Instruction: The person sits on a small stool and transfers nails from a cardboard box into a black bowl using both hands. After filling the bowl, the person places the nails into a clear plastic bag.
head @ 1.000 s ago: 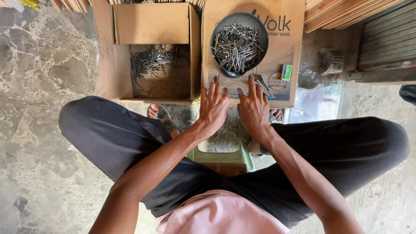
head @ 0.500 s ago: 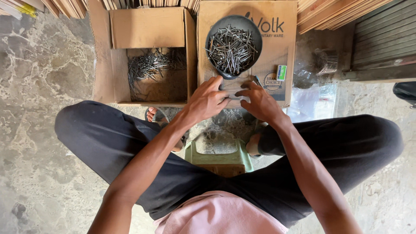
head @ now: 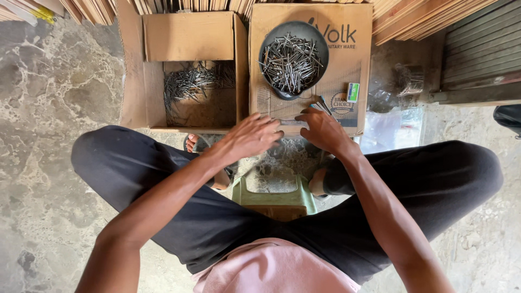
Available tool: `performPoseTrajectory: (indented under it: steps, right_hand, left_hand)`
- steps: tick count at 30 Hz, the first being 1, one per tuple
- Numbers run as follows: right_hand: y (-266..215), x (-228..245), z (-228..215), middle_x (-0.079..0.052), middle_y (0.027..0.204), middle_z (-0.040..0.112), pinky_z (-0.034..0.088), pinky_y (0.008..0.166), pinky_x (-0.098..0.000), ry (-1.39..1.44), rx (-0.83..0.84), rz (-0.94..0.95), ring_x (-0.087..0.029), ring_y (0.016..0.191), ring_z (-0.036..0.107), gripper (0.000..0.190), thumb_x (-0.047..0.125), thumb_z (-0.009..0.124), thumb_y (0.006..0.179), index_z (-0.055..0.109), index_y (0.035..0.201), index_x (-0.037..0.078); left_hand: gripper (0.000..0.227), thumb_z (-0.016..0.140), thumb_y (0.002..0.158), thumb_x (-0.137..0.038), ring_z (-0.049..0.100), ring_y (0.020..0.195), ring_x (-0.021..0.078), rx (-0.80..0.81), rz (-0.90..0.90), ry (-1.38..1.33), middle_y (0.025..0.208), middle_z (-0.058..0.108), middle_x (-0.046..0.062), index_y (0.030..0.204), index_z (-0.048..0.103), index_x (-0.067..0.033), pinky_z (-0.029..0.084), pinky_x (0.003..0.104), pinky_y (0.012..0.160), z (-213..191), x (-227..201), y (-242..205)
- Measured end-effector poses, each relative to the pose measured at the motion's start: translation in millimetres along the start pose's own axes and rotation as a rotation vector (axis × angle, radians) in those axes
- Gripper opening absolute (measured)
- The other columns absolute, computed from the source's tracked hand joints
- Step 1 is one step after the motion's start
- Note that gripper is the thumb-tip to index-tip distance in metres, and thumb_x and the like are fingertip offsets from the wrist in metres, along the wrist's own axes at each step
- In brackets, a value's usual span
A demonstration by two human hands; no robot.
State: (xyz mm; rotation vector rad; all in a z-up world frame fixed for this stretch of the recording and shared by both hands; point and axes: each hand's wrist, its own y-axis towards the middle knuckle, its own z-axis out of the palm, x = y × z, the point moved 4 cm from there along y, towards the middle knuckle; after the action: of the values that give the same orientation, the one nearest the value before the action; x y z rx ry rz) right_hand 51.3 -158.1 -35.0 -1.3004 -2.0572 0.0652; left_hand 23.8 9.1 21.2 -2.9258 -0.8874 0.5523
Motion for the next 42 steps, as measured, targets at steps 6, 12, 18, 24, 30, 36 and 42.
performPoseTrajectory:
  steps: [6,12,18,24,30,36,42]
  right_hand:
    - [-8.7,22.2,-21.9,-0.019,0.125,0.047,0.047,0.083,-0.0510,0.066,-0.055,-0.075,-0.041,0.104,0.053,0.030,0.025,0.055,0.081,0.065,0.107,0.013]
    - [-1.2,17.8,-30.2,-0.021,0.135,0.040,0.031,0.100,-0.0579,0.524,0.017,-0.081,-0.045,0.123,0.037,0.023,0.031,0.061,0.083,0.070,0.097,0.015]
    - [64.7,-59.8,-4.4,0.000,0.084,0.062,0.053,0.065,-0.0308,0.123,-0.554,0.178,-0.016,0.069,0.063,0.015,0.026,0.069,0.078,0.067,0.091,0.021]
    - [110.8,-78.3,24.8,-0.005,0.079,0.057,0.049,0.072,-0.0353,-0.154,-0.582,0.404,-0.024,0.084,0.055,0.027,0.042,0.072,0.072,0.071,0.081,0.017]
    - [93.0,-67.4,9.4,-0.013,0.082,0.060,0.049,0.076,-0.0400,-0.023,-0.495,0.491,-0.030,0.088,0.058,0.027,0.028,0.068,0.077,0.069,0.091,0.004]
    - [89.2,-59.8,-2.2,-0.018,0.085,0.060,0.049,0.077,-0.0444,-0.067,-0.455,0.386,-0.035,0.091,0.056,0.030,0.029,0.065,0.081,0.068,0.092,0.002]
    - [62.3,-42.6,-40.6,-0.015,0.080,0.064,0.053,0.069,-0.0438,0.097,-0.430,0.387,-0.035,0.081,0.063,0.023,0.027,0.066,0.074,0.070,0.093,0.015]
  left_hand:
    - [0.032,0.032,0.096,-0.022,0.051,0.114,0.0317,0.151,-0.148,-0.122,0.123,0.052,0.011,0.113,0.059,-0.0164,0.031,0.046,0.102,21.5,29.6,-9.1]
    - [0.026,0.036,0.094,-0.022,0.046,0.104,0.0323,-0.185,0.009,-0.099,0.110,0.052,0.013,0.097,0.061,-0.0152,0.033,0.046,0.089,47.3,42.3,-2.5]
    - [0.022,0.043,0.091,-0.018,0.041,0.118,0.0269,-0.067,-0.119,-0.086,0.105,0.058,0.007,0.091,0.065,-0.0216,0.021,0.049,0.105,27.4,37.9,-4.6]
    - [0.019,0.048,0.089,-0.017,0.041,0.120,0.0276,-0.054,-0.128,-0.054,0.105,0.059,0.006,0.095,0.065,-0.0236,0.020,0.052,0.106,31.7,41.8,-7.8]
    - [0.010,0.055,0.085,-0.018,0.042,0.117,0.0286,-0.195,-0.047,-0.019,0.098,0.059,0.009,0.084,0.065,-0.0176,0.022,0.052,0.104,43.6,49.2,-8.4]
    - [0.016,0.050,0.088,-0.017,0.042,0.119,0.0263,-0.130,-0.094,-0.086,0.099,0.060,0.010,0.083,0.066,-0.0173,0.018,0.050,0.105,40.0,47.8,-8.3]
    - [0.017,0.050,0.089,-0.017,0.042,0.119,0.0259,-0.101,-0.088,-0.059,0.101,0.061,0.011,0.085,0.067,-0.0181,0.018,0.049,0.105,33.8,43.9,-7.7]
